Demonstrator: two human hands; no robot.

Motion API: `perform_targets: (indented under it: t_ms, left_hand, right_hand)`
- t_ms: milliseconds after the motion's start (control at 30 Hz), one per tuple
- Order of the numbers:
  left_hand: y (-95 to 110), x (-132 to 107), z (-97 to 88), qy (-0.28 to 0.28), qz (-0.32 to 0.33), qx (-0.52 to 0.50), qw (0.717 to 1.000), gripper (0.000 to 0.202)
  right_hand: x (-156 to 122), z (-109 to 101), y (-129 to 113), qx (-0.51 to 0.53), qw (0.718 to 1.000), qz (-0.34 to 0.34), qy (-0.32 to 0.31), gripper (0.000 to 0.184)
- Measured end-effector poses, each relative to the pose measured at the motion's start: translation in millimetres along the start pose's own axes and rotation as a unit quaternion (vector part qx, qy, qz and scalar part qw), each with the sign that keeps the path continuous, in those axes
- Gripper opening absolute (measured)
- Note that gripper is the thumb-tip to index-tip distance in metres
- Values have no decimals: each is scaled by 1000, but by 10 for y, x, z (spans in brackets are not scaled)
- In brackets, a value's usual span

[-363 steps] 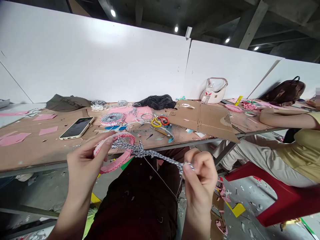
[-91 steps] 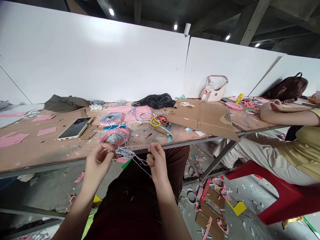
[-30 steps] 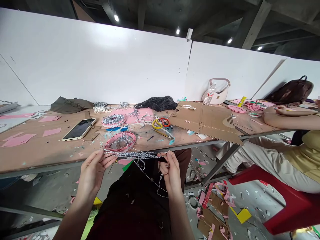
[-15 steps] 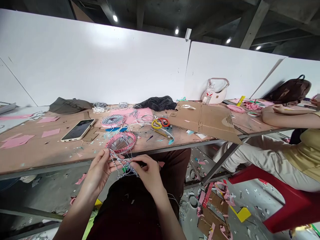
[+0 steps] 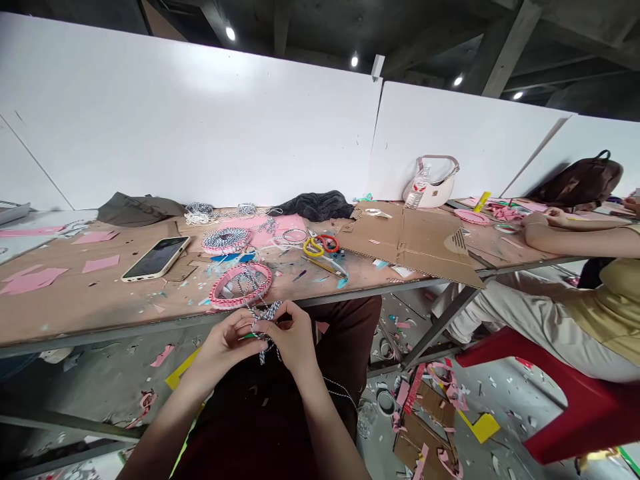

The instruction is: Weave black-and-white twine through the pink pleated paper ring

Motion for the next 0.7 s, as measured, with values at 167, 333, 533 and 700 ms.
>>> perform_targets:
  t_ms: [167, 333, 533, 700]
  left_hand:
    - [60, 10, -89, 33, 12, 27, 999, 16]
    - [235, -86, -369, 87, 11, 20, 996, 20]
    - [344, -177, -500, 124, 10, -119, 985, 32]
    - [395, -217, -588, 157, -32, -208, 965, 32]
  right_hand:
    - [73, -122, 0, 26, 1000, -3, 9, 40]
    - [192, -440, -44, 89, 995, -1, 53, 50]
    - [278, -498, -75, 129, 988, -14, 80, 53]
    - [327, -506, -37, 138, 982, -33, 122, 52]
Point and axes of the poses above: each hand's wrist, its own x-axis towards the middle knuckle, its own z-axis out of the palm, y = z × x, the point moved 2 cm from there along x, towards the middle knuckle, and after that the axes turned 11 degrees about -x, right-handed, at the moved point
